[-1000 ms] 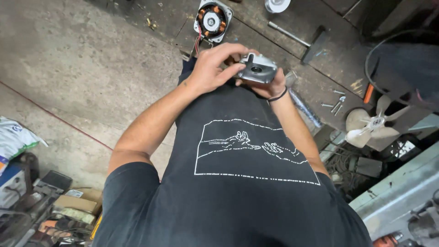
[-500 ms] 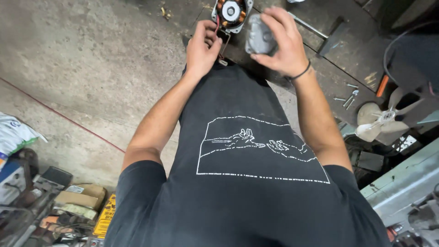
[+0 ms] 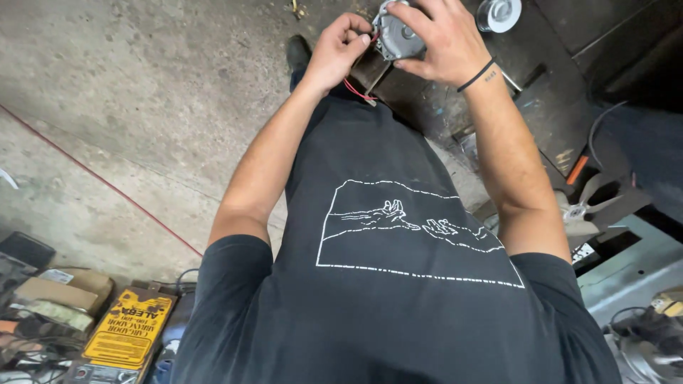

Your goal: Disassembling and inspecting a small electric motor at a repair bench

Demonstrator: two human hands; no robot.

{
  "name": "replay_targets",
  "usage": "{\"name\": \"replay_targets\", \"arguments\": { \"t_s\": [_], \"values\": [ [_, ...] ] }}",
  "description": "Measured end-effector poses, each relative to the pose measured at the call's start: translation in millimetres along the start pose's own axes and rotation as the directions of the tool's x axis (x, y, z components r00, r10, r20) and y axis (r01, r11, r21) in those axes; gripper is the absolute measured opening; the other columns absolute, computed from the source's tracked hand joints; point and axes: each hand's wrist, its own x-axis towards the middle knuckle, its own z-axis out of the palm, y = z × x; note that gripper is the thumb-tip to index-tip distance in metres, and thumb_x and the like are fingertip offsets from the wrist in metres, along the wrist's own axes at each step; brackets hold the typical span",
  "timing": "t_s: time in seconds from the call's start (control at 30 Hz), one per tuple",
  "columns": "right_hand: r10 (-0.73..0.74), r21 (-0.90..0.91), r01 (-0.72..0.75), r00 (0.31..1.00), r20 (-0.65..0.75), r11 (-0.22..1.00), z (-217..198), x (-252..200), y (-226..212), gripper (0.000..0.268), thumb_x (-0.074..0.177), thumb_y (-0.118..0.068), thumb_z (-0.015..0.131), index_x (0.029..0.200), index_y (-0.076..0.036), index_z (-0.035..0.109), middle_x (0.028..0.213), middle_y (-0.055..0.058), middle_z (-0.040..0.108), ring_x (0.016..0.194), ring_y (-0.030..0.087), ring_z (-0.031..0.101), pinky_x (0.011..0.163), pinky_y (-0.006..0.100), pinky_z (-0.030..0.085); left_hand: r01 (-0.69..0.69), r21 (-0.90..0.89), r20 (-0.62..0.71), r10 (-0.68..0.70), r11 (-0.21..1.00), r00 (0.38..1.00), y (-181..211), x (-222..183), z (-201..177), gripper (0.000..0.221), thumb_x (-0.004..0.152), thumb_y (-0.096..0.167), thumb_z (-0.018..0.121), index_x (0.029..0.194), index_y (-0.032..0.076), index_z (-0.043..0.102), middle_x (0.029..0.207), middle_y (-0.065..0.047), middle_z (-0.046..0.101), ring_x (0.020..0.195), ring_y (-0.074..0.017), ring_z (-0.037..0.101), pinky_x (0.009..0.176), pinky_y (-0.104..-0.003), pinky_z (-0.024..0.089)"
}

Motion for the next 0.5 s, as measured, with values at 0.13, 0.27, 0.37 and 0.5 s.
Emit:
{"name": "replay_targets", "arguments": {
  "t_s": [0.13, 0.27, 0.37, 0.5],
  "values": [
    [-0.016, -0.055, 0.017, 1.0, 0.024, 0.998, 0.4, -0.7, 1.6, 0.085, 0.079, -0.041, 0.095, 0.146, -0.003, 0.059, 0.129, 0.02, 0.063, 0.108, 0.04, 0.062, 0.082, 0.05, 0.051, -0.217, 0.159, 0.08, 0.207, 0.963, 0.975, 4.4, -2.4, -9.0, 0.01, 0.106, 0.023, 0.061, 0.111, 0.017, 0.066, 0.082, 0.005, 0.057, 0.074, -0.0062, 0.048, 0.07, -0.026, 0.04],
    [-0.046, -0.044, 0.046, 0.999, 0.007, 0.998, -0.9, 0.1, 0.6, 0.08, 0.084, -0.041, 0.094, 0.145, -0.002, 0.061, 0.13, 0.022, 0.061, 0.108, 0.041, 0.06, 0.085, 0.05, 0.05, -0.19, 0.128, 0.07, 0.182, 0.973, 0.981, 11.1, -4.1, -2.0, 0.011, 0.104, 0.021, 0.061, 0.109, 0.015, 0.068, 0.094, 0.006, 0.066, 0.086, -0.0063, 0.058, 0.079, -0.025, 0.045],
    [-0.082, -0.066, 0.083, 0.996, 0.028, 0.994, 3.4, 1.8, 0.1, 0.078, 0.085, -0.041, 0.094, 0.146, -0.004, 0.062, 0.135, 0.021, 0.063, 0.112, 0.04, 0.062, 0.087, 0.049, 0.05, 0.007, -0.044, 0.054, -0.005, 0.999, 0.999, 9.2, -6.7, -4.4, 0.007, 0.104, 0.02, 0.062, 0.108, 0.015, 0.065, 0.067, 0.004, 0.054, 0.047, -0.0047, 0.046, 0.04, -0.021, 0.04],
    [-0.046, -0.092, 0.055, 0.993, 0.105, 0.994, 1.2, 2.1, 3.4, 0.079, 0.082, -0.041, 0.09, 0.148, -0.008, 0.063, 0.129, 0.016, 0.069, 0.103, 0.037, 0.067, 0.073, 0.048, 0.052, 0.116, -0.308, 0.151, -0.072, 0.944, 0.986, 18.9, -16.4, -13.4, 0.024, 0.103, 0.017, 0.069, 0.123, 0.009, 0.06, 0.085, -0.002, 0.062, 0.061, -0.0086, 0.061, 0.053, -0.022, 0.052]
  ]
}}
